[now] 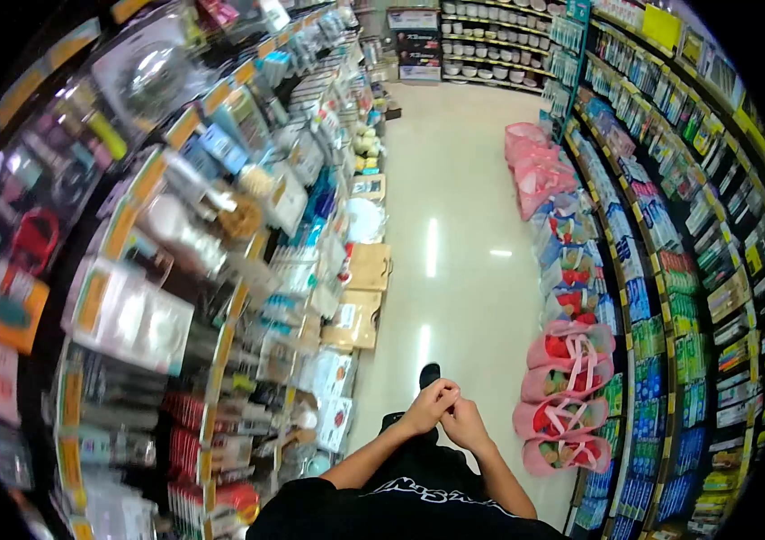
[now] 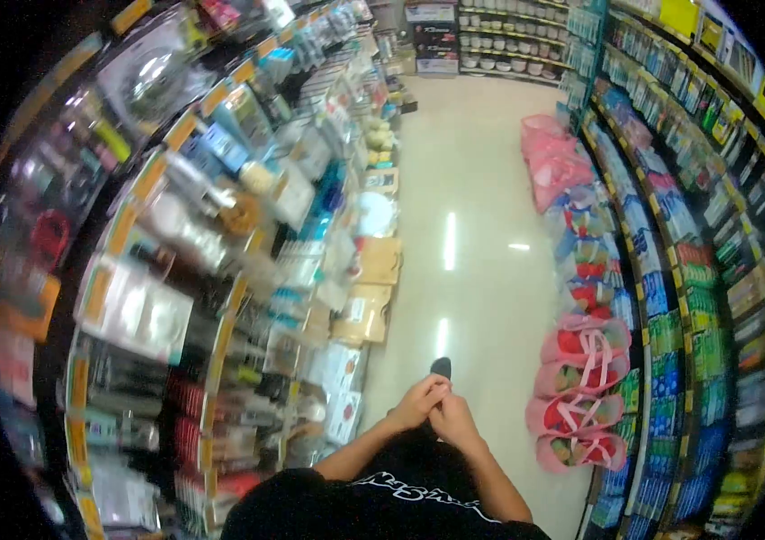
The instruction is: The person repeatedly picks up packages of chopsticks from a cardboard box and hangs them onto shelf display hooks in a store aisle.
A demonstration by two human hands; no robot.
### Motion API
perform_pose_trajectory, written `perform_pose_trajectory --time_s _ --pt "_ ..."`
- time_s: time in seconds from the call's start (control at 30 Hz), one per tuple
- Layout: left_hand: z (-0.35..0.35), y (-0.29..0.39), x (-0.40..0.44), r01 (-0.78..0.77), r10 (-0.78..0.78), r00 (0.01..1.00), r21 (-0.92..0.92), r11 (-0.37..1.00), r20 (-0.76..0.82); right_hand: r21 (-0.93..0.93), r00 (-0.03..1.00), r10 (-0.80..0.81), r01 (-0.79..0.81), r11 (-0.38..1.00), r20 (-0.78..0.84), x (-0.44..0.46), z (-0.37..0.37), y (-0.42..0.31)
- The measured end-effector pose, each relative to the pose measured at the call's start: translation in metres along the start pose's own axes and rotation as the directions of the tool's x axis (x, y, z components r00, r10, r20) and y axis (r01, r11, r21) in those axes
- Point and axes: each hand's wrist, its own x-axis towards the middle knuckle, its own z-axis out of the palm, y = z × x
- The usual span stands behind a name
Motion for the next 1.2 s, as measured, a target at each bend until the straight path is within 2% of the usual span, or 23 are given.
perform_pose_trajectory --time_s 0.07,0.1,0.17,0.3,0.33,0.4,0.43,0.47,0.5,0.53,0.57,0.6,0.63,0.67,0.7,0.73,0.83,0.93,0.97,1.07,1.1,1.2 --pt "-0.009 0.002 0.057 0.030 -0.029 0.998 -0.005 1.000 0.054 0.025 0.999 -0.035 0.035 0.999 -0.003 0.049 -0.026 0.012" --pt "-0.015 0.008 0.087 0.058 -0.059 0.994 0.009 0.998 0.087 0.075 0.993 0.100 -0.104 0.992 0.061 0.073 -0.049 -0.008" --pt "-0.033 0.027 0.148 0.113 -0.115 0.977 0.021 0.993 0.178 0.039 0.996 0.066 -0.069 0.997 0.056 0.127 -0.083 -0.004" --pt "-0.067 0.062 0.260 0.006 -0.055 0.940 0.144 0.990 0.336 -0.020 1.000 -0.022 0.022 1.000 0.006 0.215 -0.138 -0.007" --pt "-0.077 0.077 0.288 -0.043 -0.064 0.939 0.299 0.953 0.339 -0.021 0.998 -0.054 0.054 0.998 -0.023 0.243 -0.147 -0.008" --pt "-0.093 0.113 0.330 -0.134 -0.087 0.938 0.582 0.803 0.335 0.204 0.996 0.031 -0.013 0.979 -0.083 0.287 -0.152 -0.012" --pt "-0.103 0.147 0.350 -0.220 -0.053 0.918 0.616 0.757 0.393 0.329 0.992 0.075 -0.037 0.944 -0.104 0.312 -0.151 -0.012" --pt "-0.109 0.139 0.374 -0.262 0.034 0.930 0.594 0.760 0.365 0.448 0.985 0.123 -0.058 0.892 -0.118 0.335 -0.150 -0.007" --pt "-0.108 0.127 0.398 -0.301 0.117 0.935 0.576 0.760 0.335 0.355 0.997 0.067 -0.054 0.933 -0.027 0.359 -0.154 0.011" --pt "-0.110 0.116 0.423 -0.343 0.200 0.932 0.558 0.756 0.302 0.243 0.996 0.007 0.015 0.970 -0.091 0.383 -0.147 0.025" --pt "-0.114 0.116 0.444 -0.332 0.194 0.933 0.509 0.794 0.304 0.123 0.987 -0.063 0.082 0.989 -0.150 0.406 -0.139 0.033" --pt "-0.125 0.119 0.468 -0.309 0.082 0.921 0.585 0.750 0.381 -0.004 0.969 -0.142 0.144 0.990 -0.200 0.432 -0.139 0.041" --pt "-0.137 0.123 0.493 -0.296 -0.036 0.896 0.656 0.694 0.442 -0.214 0.981 -0.152 0.123 0.969 -0.124 0.462 -0.144 0.043" --pt "-0.149 0.126 0.519 -0.289 -0.158 0.860 0.719 0.632 0.485 -0.131 0.993 -0.106 0.099 0.986 -0.053 0.494 -0.151 0.045" --pt "-0.164 0.109 0.541 -0.259 -0.055 0.908 0.658 0.707 0.416 -0.050 0.998 -0.058 0.060 0.997 0.030 0.521 -0.158 0.045" --pt "-0.178 0.107 0.563 -0.219 -0.045 0.928 0.641 0.736 0.369 0.027 0.993 -0.022 0.019 0.999 0.113 0.552 -0.168 0.043" --pt "-0.232 0.126 0.627 -0.135 0.008 0.977 0.589 0.797 0.213 0.024 0.945 -0.240 0.241 0.970 0.220 0.654 -0.186 0.025" --pt "-0.286 0.156 0.689 0.016 -0.093 0.989 0.552 0.833 0.112 -0.034 0.815 -0.400 0.455 0.890 0.420 0.749 -0.206 -0.004" --pt "-0.305 0.164 0.712 0.059 -0.112 0.991 0.534 0.843 0.067 -0.085 0.784 -0.392 0.487 0.869 0.482 0.788 -0.206 -0.004" --pt "-0.352 0.150 0.767 0.084 -0.081 0.996 0.215 0.973 -0.024 0.046 0.747 -0.466 0.508 0.860 0.474 0.863 -0.225 -0.049" --pt "-0.367 0.153 0.783 0.104 -0.107 0.994 0.094 0.990 0.027 -0.018 0.653 -0.539 0.645 0.764 0.533 0.889 -0.223 -0.048" --pt "-0.412 0.145 0.835 0.107 -0.144 0.969 0.184 0.977 0.201 0.249 0.542 -0.488 0.454 0.855 0.684 0.962 -0.218 -0.028"
